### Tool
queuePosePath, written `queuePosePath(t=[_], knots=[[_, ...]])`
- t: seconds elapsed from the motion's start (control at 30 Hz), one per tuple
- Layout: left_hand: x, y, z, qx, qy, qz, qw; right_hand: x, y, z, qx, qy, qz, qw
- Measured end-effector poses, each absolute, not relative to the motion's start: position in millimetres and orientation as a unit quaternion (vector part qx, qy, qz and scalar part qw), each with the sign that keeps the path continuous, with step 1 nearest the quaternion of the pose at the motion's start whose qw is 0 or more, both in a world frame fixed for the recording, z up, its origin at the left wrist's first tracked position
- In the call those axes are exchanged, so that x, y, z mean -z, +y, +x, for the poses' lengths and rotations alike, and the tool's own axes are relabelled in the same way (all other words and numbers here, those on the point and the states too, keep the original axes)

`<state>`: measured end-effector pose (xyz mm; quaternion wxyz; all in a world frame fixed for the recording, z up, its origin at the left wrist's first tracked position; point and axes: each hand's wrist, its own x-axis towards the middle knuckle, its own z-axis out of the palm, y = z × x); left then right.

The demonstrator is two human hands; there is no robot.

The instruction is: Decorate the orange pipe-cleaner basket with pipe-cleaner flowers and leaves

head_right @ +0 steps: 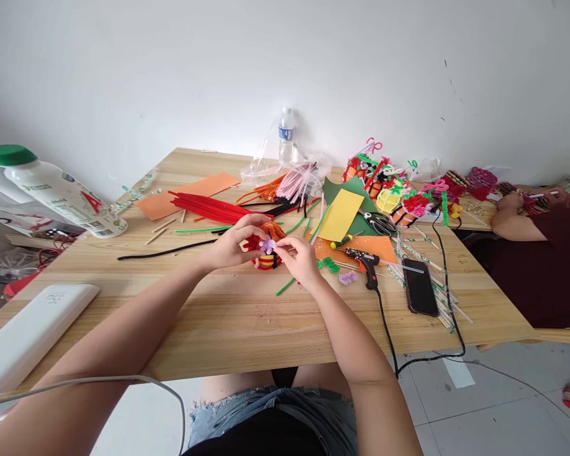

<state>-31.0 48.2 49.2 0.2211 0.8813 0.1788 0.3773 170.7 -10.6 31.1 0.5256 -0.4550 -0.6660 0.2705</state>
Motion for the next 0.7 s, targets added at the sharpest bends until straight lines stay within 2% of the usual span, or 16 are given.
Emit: queuePosePath(t=[0.27,0.5,0.7], knots=[[-52.9,47.7,-35.1,-0.354,0.165,0.894,0.221,-30.8,-11.2,169.9,-0.236,-0.681,-0.461,0.518],[-56.1,46.5,-34.9,-0.359,0.160,0.893,0.218,-37.0,-13.7,169.2,-0.144,-0.717,-0.450,0.512],[-53.0,47.6,-33.9,-0.370,0.164,0.884,0.235,-35.2,-14.0,168.3,-0.150,-0.718,-0.453,0.506]])
